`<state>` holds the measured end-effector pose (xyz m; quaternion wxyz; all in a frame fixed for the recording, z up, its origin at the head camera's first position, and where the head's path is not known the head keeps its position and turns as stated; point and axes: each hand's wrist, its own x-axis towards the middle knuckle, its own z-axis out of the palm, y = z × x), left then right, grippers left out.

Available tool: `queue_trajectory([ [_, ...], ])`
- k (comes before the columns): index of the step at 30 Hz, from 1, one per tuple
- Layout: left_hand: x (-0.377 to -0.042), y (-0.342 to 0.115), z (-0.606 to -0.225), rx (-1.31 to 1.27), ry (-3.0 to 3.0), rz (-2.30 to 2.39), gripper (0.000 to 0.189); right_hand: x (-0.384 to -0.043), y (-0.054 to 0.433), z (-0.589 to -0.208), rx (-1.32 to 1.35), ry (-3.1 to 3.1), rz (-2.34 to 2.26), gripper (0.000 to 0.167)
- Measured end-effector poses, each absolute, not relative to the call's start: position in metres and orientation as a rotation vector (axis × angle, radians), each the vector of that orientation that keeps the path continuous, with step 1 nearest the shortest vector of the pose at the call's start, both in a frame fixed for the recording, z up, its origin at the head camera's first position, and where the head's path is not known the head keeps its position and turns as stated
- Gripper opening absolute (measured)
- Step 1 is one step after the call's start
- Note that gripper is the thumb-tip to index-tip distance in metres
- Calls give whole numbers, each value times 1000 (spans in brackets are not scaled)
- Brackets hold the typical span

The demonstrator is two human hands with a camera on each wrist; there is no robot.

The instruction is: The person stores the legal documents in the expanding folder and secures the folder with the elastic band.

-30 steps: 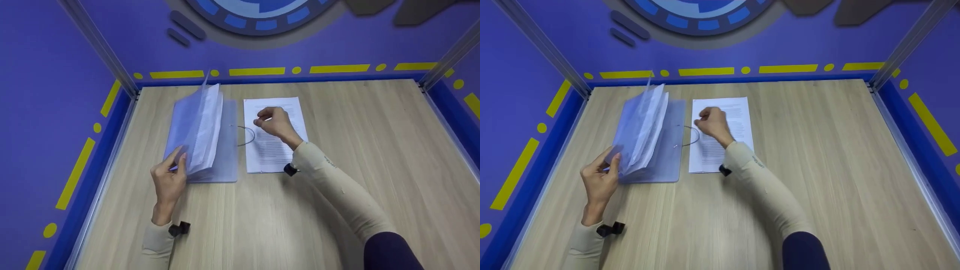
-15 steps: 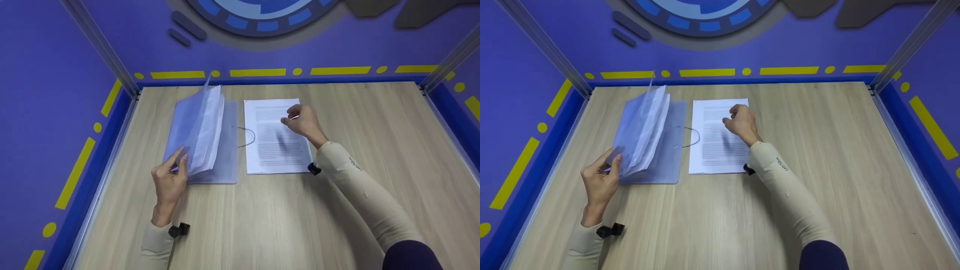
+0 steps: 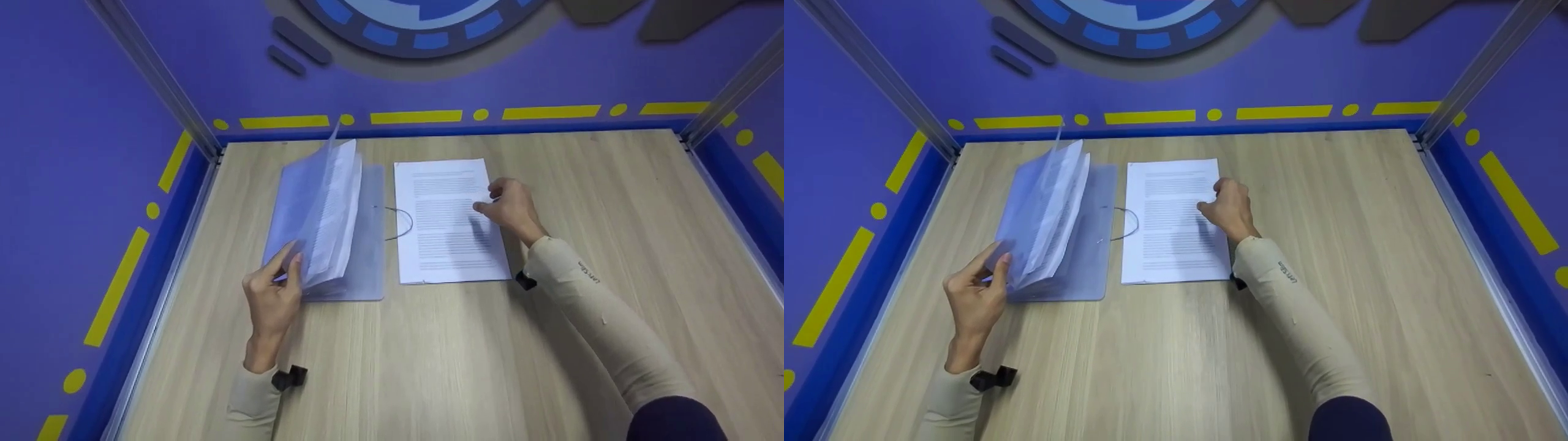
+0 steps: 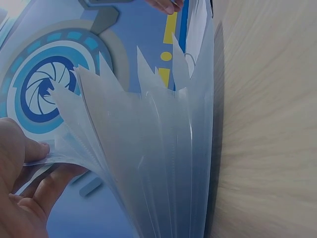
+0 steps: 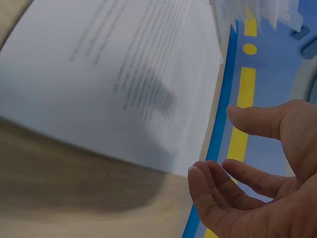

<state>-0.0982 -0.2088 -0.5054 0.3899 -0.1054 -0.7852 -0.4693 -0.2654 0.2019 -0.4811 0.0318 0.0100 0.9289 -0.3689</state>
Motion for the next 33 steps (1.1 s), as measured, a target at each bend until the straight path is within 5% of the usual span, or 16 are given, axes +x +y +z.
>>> queue_trajectory([
  [33, -98, -208, -506, -284, -2012, -1192, 25, -260, 209, -515, 169, 2929, -1135, 38],
])
